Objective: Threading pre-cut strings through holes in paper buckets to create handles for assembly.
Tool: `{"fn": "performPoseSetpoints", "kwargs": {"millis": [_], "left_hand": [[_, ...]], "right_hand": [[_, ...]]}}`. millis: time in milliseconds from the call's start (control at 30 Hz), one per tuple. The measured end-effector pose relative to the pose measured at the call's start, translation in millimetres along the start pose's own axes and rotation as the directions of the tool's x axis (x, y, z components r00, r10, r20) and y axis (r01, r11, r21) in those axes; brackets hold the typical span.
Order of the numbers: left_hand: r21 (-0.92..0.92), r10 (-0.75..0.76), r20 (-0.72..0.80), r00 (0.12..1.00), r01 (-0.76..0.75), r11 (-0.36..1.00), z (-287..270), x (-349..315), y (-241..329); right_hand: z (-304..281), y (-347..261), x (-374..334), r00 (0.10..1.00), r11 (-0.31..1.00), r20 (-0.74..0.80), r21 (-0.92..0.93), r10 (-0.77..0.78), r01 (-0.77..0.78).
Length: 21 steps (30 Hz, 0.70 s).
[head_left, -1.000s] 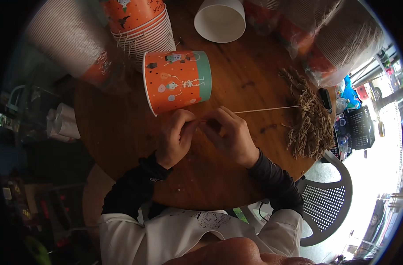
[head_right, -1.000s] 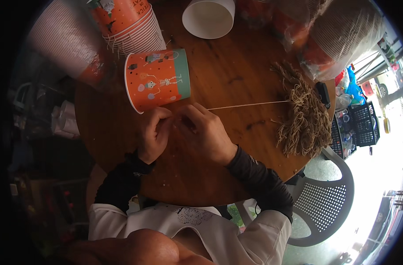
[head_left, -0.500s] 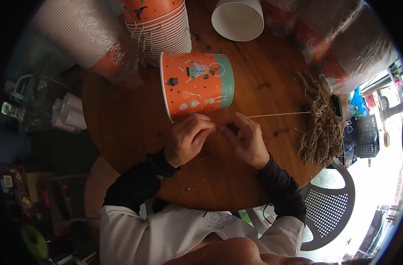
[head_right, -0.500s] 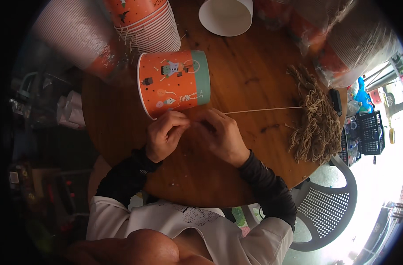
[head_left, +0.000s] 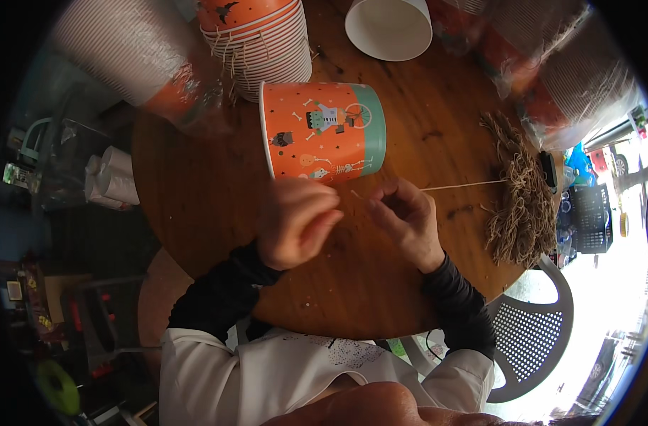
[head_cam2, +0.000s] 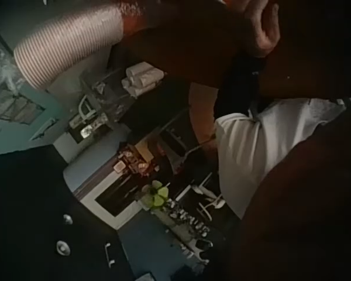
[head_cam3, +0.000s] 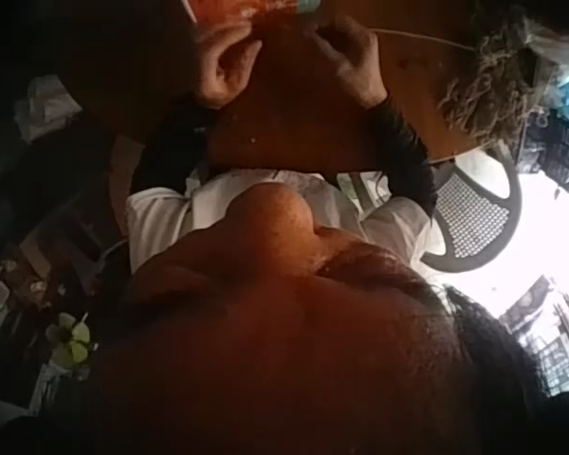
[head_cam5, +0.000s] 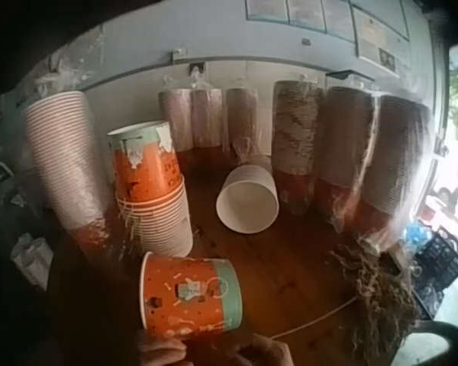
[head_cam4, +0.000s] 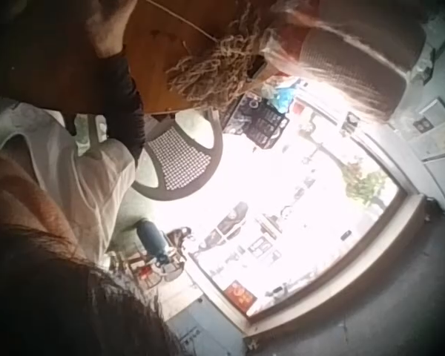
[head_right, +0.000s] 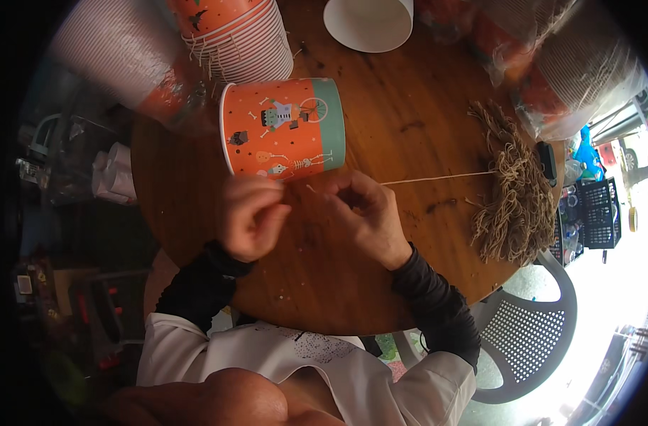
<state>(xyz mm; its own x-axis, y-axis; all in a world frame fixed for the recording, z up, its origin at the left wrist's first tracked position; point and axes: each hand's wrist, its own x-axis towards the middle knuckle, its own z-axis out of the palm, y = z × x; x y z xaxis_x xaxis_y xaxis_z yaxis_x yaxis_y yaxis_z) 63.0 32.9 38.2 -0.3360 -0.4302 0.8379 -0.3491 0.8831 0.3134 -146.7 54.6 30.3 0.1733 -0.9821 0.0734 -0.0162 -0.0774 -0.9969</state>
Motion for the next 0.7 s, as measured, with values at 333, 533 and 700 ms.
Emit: {"fn": "performPoseSetpoints", "kwargs": {"millis": [333,533,700], "left_hand": [[-0.167,-0.615,0.072,0.785,0.617,0.769,-10,-13,-16],[-0.099,-0.517,0.271,0.812,0.558,0.824,21,-24,-7],[-0.090,-0.509,0.307,0.804,0.557,0.826,29,-26,-12]], "right_hand": [[7,2,4,0.979,0.971,-0.174,0.195,-0.107,0.141],[25,14,2,0.955,0.966,-0.161,0.034,-0.249,0.258],[24,19,4,0.967,0.971,-0.218,0.167,-0.130,0.168]]}}
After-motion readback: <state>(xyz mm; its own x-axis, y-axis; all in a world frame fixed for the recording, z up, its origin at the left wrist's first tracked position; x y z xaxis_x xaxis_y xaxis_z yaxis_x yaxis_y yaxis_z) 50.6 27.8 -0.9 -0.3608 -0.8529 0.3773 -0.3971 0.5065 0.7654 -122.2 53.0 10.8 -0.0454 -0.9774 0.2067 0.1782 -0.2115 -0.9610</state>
